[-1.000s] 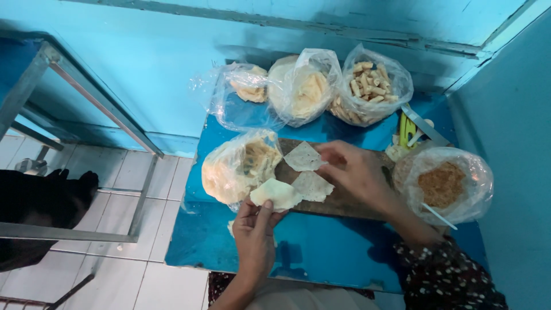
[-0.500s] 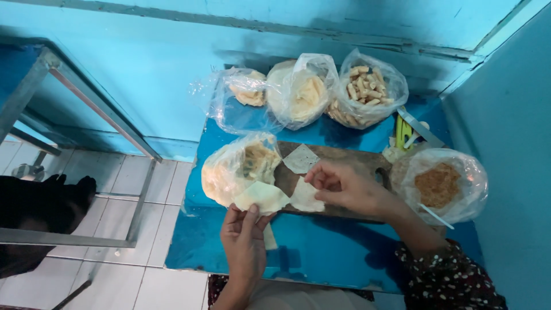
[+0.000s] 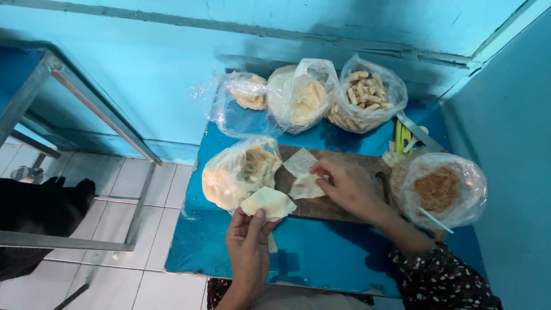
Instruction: The person sits at a small blue table and assembles filled snacks from thin square pastry sheets. They take a wrapper, place a portion of brown filling from a covered bowl onto it, then fold and pinch the wrapper closed, setting the finished piece on the cutting board, repeating with more wrappers.
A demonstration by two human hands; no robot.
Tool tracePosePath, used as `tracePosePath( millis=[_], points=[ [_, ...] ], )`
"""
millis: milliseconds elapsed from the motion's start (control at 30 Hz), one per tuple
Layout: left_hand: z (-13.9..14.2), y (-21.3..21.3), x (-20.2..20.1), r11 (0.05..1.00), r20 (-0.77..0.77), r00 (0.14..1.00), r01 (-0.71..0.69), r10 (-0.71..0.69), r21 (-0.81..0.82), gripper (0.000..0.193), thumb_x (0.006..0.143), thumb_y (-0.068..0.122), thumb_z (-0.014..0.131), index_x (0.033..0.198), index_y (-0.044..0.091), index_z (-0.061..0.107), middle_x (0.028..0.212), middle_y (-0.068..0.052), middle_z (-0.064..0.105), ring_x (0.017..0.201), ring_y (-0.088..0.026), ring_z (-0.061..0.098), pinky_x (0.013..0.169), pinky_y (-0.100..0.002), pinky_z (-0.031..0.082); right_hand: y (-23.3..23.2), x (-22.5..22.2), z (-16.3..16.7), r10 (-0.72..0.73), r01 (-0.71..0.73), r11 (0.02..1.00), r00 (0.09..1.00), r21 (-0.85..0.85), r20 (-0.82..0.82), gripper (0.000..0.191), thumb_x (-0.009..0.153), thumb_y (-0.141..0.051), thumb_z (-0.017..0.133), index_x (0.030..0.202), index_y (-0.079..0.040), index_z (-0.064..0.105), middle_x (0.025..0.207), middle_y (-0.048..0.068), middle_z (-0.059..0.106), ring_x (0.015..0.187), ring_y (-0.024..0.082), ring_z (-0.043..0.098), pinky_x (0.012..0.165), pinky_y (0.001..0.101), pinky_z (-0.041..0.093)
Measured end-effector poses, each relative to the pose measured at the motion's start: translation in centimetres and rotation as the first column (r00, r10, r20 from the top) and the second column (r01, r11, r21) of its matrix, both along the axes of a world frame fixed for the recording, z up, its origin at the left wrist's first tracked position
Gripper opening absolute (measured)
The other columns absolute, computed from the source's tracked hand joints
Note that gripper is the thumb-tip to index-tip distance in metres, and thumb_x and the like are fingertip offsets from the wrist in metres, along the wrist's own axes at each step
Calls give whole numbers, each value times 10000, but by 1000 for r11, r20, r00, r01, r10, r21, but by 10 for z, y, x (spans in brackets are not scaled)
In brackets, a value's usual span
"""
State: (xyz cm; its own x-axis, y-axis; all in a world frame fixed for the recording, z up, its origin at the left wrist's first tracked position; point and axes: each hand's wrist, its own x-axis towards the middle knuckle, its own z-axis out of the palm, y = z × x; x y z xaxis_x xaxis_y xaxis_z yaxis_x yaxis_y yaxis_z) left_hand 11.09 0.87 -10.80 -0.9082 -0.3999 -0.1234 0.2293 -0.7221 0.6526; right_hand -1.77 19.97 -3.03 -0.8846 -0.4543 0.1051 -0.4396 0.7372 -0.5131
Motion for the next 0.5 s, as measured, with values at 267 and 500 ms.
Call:
tracePosePath(
  millis=[267,500],
  points=[
    [0,0,4,1000,-26,1000,2,-2,-10,266,991,15,602,1248,-53,607,1166,-163,713,1051,-254,719,906,-427,601,-5,8,-1,-38,79,955,989,-286,145,230,888,-199,732,1095,-101,709,913,23,758,722,151,760,632,307,577],
    [2,0,4,1000,-3,1000,24,-24,-11,277,970,15,612,1239,-48,615,1149,-163,729,1031,-251,726,895,-429,605,4,-3,-20,21,-27,969,999,-245,-24,202,874,-171,733,1053,-91,682,1018,53,725,863,209,739,737,340,590]
  ],
)
